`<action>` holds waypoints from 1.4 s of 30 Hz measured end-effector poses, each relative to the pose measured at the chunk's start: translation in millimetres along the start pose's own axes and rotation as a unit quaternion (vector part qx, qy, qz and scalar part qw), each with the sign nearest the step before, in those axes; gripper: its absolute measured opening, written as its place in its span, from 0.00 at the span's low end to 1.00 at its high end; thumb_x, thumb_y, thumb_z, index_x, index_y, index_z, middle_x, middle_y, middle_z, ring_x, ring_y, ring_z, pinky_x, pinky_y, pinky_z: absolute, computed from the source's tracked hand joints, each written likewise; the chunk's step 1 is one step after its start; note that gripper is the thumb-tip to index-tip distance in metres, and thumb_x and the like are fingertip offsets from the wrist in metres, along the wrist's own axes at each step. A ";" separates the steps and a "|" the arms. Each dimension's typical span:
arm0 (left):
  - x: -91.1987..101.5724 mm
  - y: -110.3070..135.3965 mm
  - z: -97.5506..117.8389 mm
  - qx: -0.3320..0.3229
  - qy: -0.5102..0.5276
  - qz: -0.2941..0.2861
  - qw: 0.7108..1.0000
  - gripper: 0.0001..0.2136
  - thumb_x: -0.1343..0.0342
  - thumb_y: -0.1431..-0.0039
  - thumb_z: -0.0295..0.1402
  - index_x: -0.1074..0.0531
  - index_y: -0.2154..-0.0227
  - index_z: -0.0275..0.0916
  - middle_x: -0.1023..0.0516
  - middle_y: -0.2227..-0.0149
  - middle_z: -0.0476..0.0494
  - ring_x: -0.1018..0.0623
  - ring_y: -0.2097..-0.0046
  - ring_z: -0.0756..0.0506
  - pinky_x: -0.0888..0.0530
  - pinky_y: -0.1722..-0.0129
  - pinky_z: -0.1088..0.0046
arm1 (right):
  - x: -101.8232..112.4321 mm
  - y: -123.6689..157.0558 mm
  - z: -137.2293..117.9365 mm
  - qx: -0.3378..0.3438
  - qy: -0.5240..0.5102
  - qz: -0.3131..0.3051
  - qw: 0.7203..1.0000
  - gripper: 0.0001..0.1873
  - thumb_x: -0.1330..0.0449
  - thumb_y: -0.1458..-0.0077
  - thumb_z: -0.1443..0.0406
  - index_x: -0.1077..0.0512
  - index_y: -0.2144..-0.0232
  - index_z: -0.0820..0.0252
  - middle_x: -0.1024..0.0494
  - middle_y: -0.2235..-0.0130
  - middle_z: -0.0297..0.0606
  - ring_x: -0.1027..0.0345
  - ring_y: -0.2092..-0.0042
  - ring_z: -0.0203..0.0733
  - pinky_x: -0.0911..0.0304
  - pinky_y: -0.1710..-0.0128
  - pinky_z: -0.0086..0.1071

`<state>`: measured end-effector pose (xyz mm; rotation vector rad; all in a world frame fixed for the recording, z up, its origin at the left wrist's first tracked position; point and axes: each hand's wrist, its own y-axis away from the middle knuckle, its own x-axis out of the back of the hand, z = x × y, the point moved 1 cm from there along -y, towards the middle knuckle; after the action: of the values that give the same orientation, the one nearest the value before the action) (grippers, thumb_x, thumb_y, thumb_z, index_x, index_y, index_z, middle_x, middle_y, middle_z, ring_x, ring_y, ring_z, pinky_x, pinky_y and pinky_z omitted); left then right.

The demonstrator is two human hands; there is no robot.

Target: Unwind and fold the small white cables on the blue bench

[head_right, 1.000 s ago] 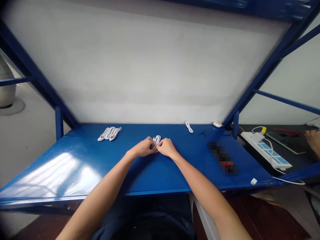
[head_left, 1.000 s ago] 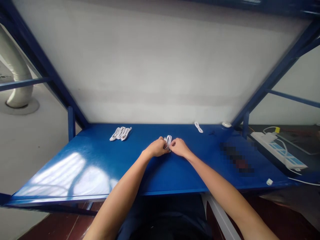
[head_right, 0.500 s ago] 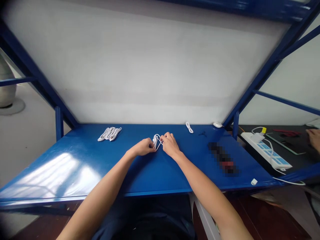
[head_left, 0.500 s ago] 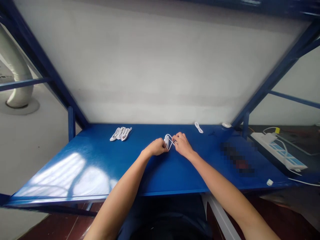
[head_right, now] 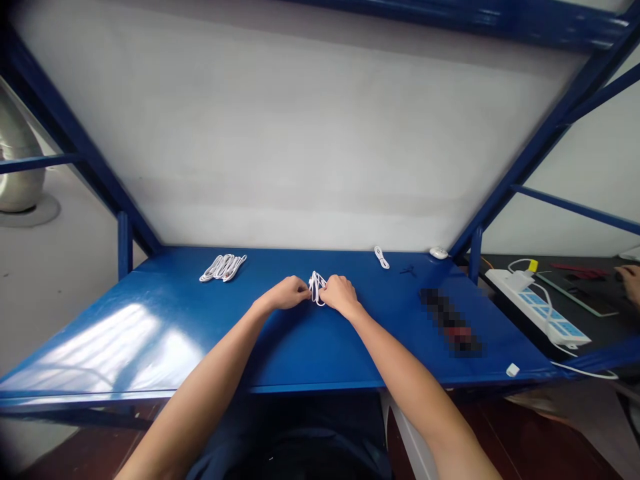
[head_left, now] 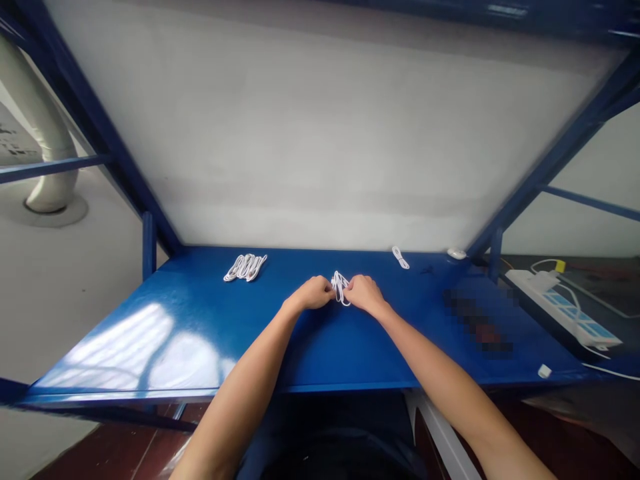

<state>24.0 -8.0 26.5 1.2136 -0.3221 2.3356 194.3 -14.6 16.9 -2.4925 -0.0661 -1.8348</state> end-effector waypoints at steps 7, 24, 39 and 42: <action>5.3 2.7 -0.5 0.088 -0.034 0.017 0.995 0.11 0.50 0.48 0.35 0.25 0.77 0.36 0.23 0.75 0.42 0.26 0.71 0.47 0.37 0.72 0.76 | 4.2 -4.2 19.5 0.036 -0.189 -0.015 0.981 0.06 0.44 0.56 0.69 0.27 0.74 0.61 0.23 0.75 0.35 0.31 0.73 0.36 0.45 0.75 0.24; 23.3 10.8 -12.6 0.214 -0.153 0.062 0.963 0.14 0.52 0.44 0.37 0.26 0.63 0.34 0.22 0.61 0.30 0.23 0.58 0.36 0.30 0.63 0.68 | 12.0 -11.8 54.0 -0.051 -0.088 0.041 0.994 0.06 0.49 0.44 0.67 0.33 0.64 0.61 0.24 0.69 0.40 0.29 0.68 0.40 0.43 0.72 0.27; 38.1 34.4 -41.4 0.208 -0.139 0.045 0.967 0.14 0.50 0.43 0.42 0.27 0.75 0.38 0.21 0.69 0.37 0.22 0.65 0.41 0.34 0.71 0.74 | 16.9 7.1 82.9 0.002 0.087 0.033 0.996 0.09 0.53 0.39 0.66 0.33 0.64 0.61 0.25 0.63 0.45 0.30 0.65 0.43 0.49 0.73 0.29; 35.0 31.4 -41.0 0.219 -0.148 0.048 0.963 0.12 0.46 0.47 0.43 0.25 0.72 0.39 0.21 0.65 0.36 0.22 0.61 0.38 0.33 0.69 0.73 | 16.5 7.8 81.2 -0.005 0.084 0.035 0.996 0.08 0.51 0.39 0.65 0.33 0.65 0.61 0.25 0.64 0.45 0.30 0.65 0.42 0.49 0.73 0.29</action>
<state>-38.1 -7.0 31.9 1.8016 0.0498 2.3806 277.1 -17.2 8.5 -2.3045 0.0357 -2.0114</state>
